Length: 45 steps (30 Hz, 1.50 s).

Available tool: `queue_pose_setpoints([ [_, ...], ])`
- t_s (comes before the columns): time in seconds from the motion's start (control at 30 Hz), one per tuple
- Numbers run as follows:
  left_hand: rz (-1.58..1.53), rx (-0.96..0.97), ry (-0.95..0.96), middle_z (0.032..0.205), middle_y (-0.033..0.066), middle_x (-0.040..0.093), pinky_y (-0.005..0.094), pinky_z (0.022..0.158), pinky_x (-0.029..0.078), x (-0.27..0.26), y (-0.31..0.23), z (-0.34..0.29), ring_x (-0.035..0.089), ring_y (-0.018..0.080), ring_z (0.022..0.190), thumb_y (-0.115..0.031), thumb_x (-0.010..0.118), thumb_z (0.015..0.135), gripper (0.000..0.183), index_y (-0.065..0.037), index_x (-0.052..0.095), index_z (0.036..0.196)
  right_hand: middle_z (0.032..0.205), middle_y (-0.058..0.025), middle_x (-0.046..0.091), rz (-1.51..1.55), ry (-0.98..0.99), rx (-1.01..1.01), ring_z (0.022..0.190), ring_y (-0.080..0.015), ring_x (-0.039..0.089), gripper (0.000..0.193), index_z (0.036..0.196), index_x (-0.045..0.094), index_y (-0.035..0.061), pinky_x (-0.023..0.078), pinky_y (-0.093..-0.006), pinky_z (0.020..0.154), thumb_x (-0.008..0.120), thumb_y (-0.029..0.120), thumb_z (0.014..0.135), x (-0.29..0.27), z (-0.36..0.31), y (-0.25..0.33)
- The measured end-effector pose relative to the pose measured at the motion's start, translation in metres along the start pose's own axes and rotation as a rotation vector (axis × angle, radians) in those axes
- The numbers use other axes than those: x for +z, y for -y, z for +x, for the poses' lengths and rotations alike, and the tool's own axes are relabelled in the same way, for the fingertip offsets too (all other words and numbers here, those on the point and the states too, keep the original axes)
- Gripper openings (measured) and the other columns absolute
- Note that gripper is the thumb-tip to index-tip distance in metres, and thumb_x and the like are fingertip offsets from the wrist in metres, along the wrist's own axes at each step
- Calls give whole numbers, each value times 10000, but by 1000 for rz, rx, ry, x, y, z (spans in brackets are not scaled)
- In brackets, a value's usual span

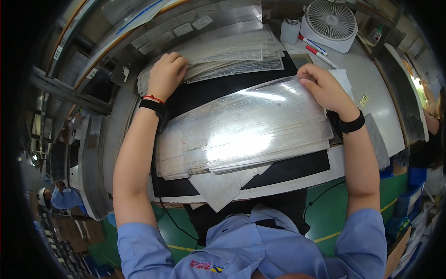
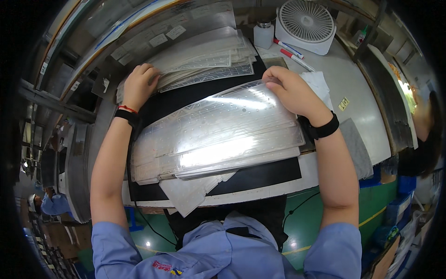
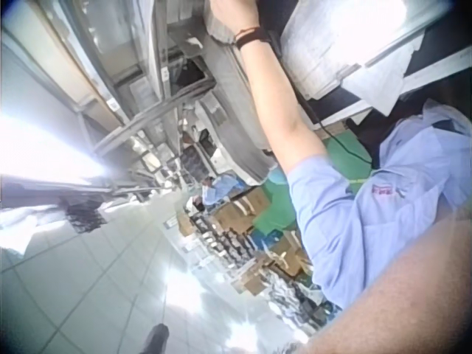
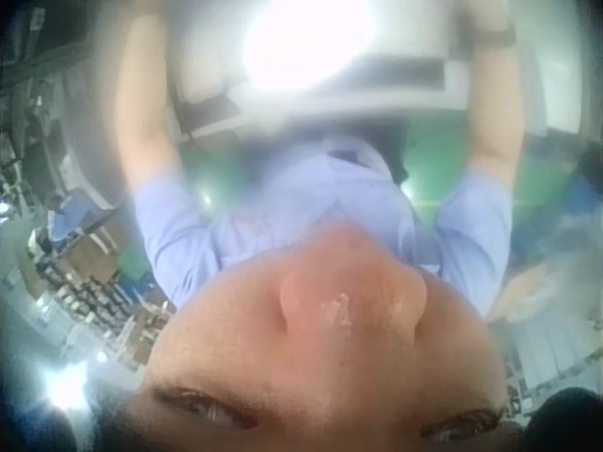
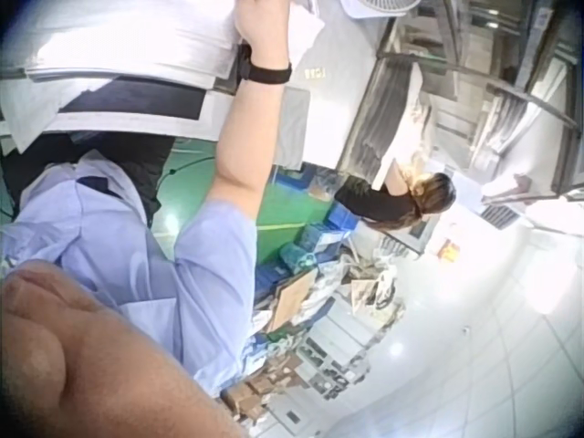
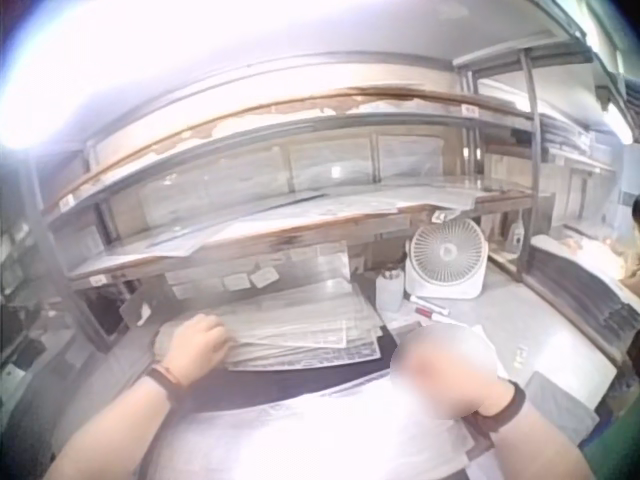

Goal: Cleaning and inspecting thin transparent electronic circuit layers at a workstation.

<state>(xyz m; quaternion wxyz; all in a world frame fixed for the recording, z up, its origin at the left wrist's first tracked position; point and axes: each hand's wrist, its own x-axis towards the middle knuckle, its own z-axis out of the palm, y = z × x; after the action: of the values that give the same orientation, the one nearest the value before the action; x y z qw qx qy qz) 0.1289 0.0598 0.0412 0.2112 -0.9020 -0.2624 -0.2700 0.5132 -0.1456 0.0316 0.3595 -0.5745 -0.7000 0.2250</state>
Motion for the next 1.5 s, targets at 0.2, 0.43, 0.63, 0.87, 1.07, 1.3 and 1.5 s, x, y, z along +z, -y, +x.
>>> queue_pose_setpoints([
  [0.2, 22, 55, -16, 941, 16, 627, 365, 739, 526, 5, -2, 4, 617, 235, 880, -81, 704, 777, 123, -113, 649, 882, 953, -125, 629, 3, -12, -8, 903, -233, 596, 134, 1040, 596, -12, 472, -325, 843, 567, 42, 921, 1, 0, 1],
  [0.43, 52, 55, -30, 911, 8, 623, 351, 725, 529, 6, -4, 7, 617, 219, 859, -83, 699, 772, 110, -122, 657, 866, 965, -131, 633, 11, -20, -24, 918, -242, 601, 138, 1045, 592, -15, 474, -331, 846, 570, 38, 920, 1, 0, -1],
  [0.63, 82, 58, -70, 866, -1, 616, 338, 688, 531, 7, -5, 7, 620, 210, 818, -90, 709, 760, 112, -129, 652, 848, 958, -135, 632, 18, -22, -62, 902, -245, 601, 133, 1040, 589, -20, 474, -334, 836, 569, 34, 920, 1, 0, 0],
  [0.87, 74, 36, -53, 841, 25, 600, 353, 669, 528, 12, -4, 7, 623, 227, 799, -86, 705, 753, 105, -117, 624, 812, 956, -136, 631, 22, -25, -52, 893, -243, 598, 131, 1038, 586, -22, 473, -335, 829, 569, 30, 919, 0, -1, 0],
  [1.07, 1, -10, -18, 840, 56, 607, 374, 691, 522, 13, 2, 1, 629, 266, 803, -96, 706, 780, 84, -90, 637, 828, 952, -136, 629, 1, -23, -40, 892, -244, 598, 134, 1038, 588, -20, 474, -336, 826, 578, 32, 915, 0, -1, 1],
  [1.3, -142, -93, 54, 859, 93, 627, 403, 709, 503, 9, 14, -7, 630, 311, 831, -101, 701, 816, 76, -61, 652, 858, 959, -141, 631, -10, -7, -41, 895, -255, 600, 132, 1036, 590, -20, 476, -339, 830, 576, 42, 920, 0, 0, 1],
  [1.5, -141, -43, 16, 857, 92, 633, 410, 726, 494, 5, 9, -1, 625, 315, 838, -104, 712, 819, 82, -61, 656, 861, 968, -145, 635, -18, -6, -39, 900, -258, 604, 134, 1036, 594, -19, 477, -338, 835, 577, 44, 920, -1, -1, 1],
])
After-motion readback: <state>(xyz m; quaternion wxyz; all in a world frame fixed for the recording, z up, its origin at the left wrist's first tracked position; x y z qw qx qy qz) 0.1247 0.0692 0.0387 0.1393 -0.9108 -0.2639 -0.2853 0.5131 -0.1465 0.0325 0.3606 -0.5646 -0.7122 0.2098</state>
